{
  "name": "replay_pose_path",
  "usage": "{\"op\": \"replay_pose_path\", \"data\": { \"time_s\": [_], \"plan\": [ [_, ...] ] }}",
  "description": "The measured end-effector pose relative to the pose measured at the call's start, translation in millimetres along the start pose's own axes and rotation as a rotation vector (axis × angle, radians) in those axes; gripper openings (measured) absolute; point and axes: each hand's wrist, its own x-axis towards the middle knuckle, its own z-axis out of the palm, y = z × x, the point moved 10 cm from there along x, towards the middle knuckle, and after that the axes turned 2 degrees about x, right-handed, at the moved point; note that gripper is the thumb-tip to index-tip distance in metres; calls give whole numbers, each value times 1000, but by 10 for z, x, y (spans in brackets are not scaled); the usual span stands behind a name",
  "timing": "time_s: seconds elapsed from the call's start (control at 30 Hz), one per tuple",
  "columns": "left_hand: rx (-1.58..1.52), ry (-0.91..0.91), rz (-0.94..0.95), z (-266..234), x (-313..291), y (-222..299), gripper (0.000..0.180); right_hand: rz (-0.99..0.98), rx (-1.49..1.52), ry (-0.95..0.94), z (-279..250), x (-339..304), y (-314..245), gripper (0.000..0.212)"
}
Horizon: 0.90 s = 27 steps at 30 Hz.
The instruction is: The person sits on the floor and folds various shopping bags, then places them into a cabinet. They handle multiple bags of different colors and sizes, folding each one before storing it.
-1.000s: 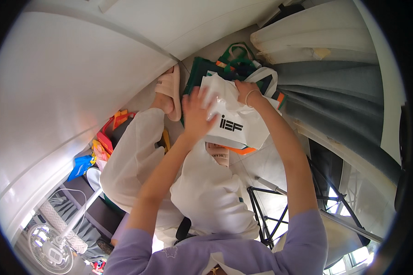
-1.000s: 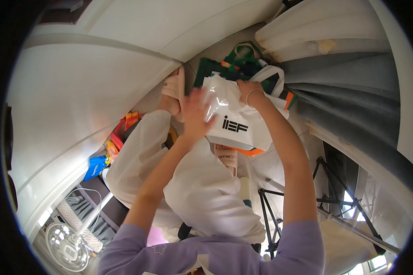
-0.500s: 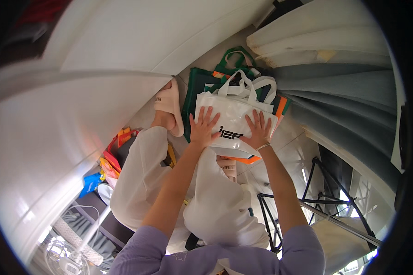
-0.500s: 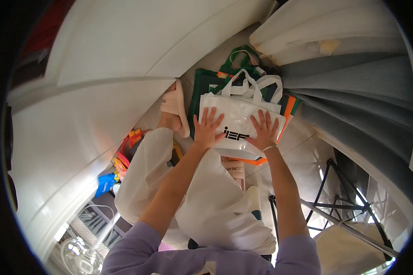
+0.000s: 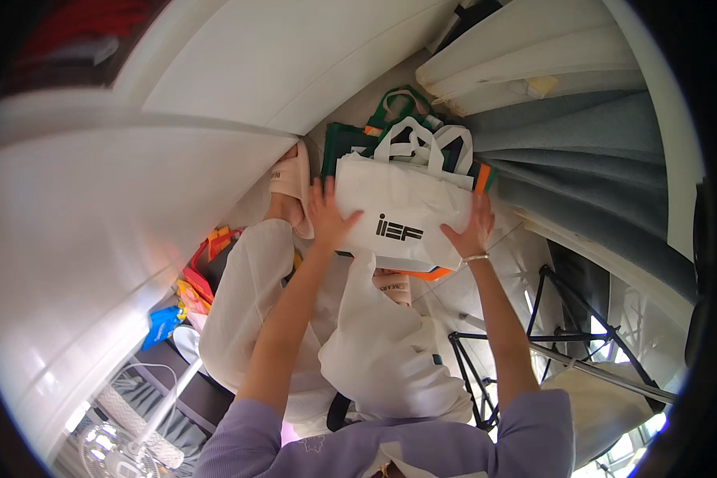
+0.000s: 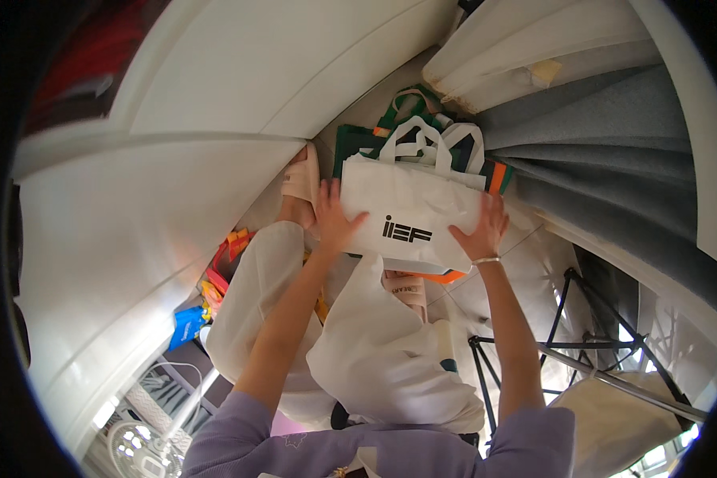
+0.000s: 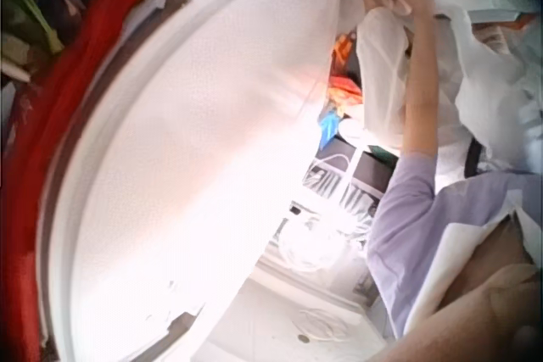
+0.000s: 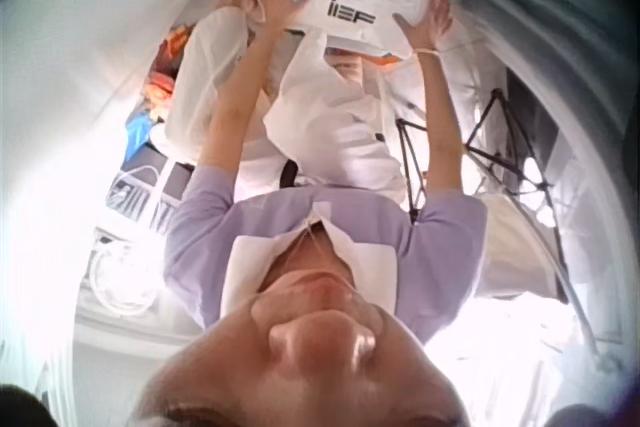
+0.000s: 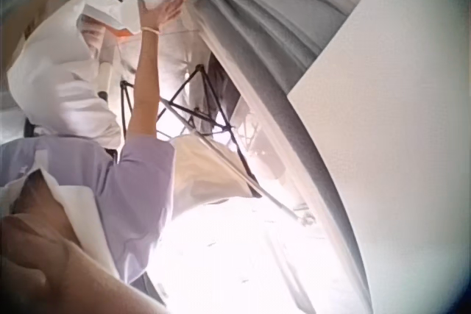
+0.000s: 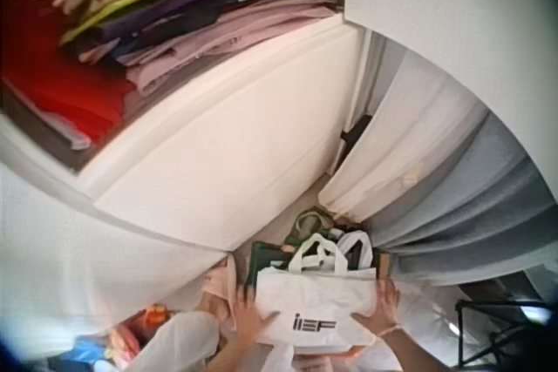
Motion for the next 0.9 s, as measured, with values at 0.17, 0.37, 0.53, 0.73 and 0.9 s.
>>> {"op": "replay_pose_path", "data": {
  "time_s": [0.17,0.37,0.53,0.73,0.9],
  "plan": [
    [279,-194,-269,208,-47,-173,95,749,1005,-79,1097,-524,1225,92],
    [258,-225,-351,285,-96,-492,96,701,1090,-128,1328,-506,1182,87],
    [-50,-563,-813,645,-232,-772,102,847,1009,-224,1446,-539,1443,77],
    [-315,-745,-756,1279,-532,-809,105,708,923,-112,1007,-483,1584,72],
    [-94,-752,-399,955,-364,-167,91,767,684,-79,637,-482,1960,80]
  ]
}}
